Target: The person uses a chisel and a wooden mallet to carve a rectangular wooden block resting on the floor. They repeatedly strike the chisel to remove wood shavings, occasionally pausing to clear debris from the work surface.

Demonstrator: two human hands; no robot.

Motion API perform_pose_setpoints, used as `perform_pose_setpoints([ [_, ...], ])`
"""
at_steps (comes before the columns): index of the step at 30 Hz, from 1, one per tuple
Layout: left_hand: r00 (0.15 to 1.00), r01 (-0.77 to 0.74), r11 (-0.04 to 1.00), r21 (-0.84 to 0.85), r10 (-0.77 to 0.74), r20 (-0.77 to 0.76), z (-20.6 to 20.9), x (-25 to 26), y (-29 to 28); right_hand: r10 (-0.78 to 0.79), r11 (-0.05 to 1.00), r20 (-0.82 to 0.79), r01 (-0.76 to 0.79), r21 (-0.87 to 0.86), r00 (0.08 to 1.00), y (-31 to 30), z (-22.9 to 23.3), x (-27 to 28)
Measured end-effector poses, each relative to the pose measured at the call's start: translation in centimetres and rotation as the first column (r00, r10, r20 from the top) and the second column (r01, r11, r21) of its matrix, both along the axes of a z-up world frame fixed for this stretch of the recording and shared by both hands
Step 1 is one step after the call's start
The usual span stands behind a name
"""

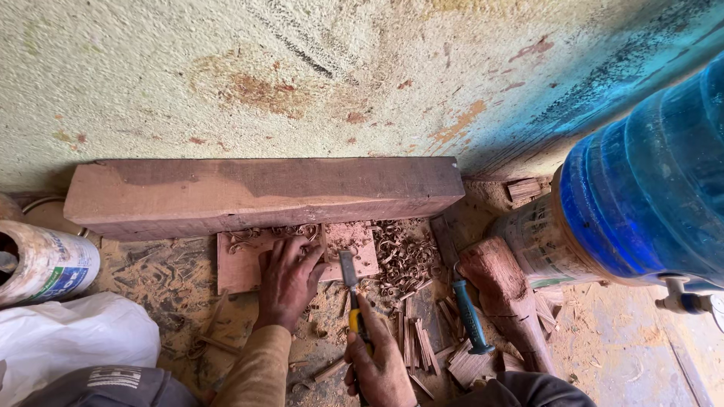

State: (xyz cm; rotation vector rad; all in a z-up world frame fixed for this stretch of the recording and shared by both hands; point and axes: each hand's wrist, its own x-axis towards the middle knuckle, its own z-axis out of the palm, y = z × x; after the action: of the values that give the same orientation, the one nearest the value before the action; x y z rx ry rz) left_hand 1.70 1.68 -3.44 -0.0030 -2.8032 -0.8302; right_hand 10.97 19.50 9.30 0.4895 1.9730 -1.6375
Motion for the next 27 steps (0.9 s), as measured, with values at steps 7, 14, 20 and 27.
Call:
perform_pose_setpoints([
  [7,0.982,-0.129,0.989,0.074,0.117,0.148,2.4,-0.2,-0.3,0.102,0.985,0.122,-0.118,0.13,0.987,-2.3,1.0,0.5],
  [14,0.981,-0.125,0.984,0.127,0.103,0.166,3.4,-0.6,-0.7,0.251,0.942,-0.26,-0.174,0.288,0.932,-3.0,-3.0,-0.8],
  [20,0.978,-0.143,0.971,0.192,0.109,0.177,2.9,0.1,-0.8,0.322,0.851,-0.068,-0.258,0.457,0.944,-3.5,-3.2,-3.2],
  [27,0.948,-0.151,0.972,0.182,0.09,0.305,2.6,-0.7,-0.8,0.321,0.88,-0.186,-0.22,0.422,0.929,-4.3,-3.3,-4.5],
])
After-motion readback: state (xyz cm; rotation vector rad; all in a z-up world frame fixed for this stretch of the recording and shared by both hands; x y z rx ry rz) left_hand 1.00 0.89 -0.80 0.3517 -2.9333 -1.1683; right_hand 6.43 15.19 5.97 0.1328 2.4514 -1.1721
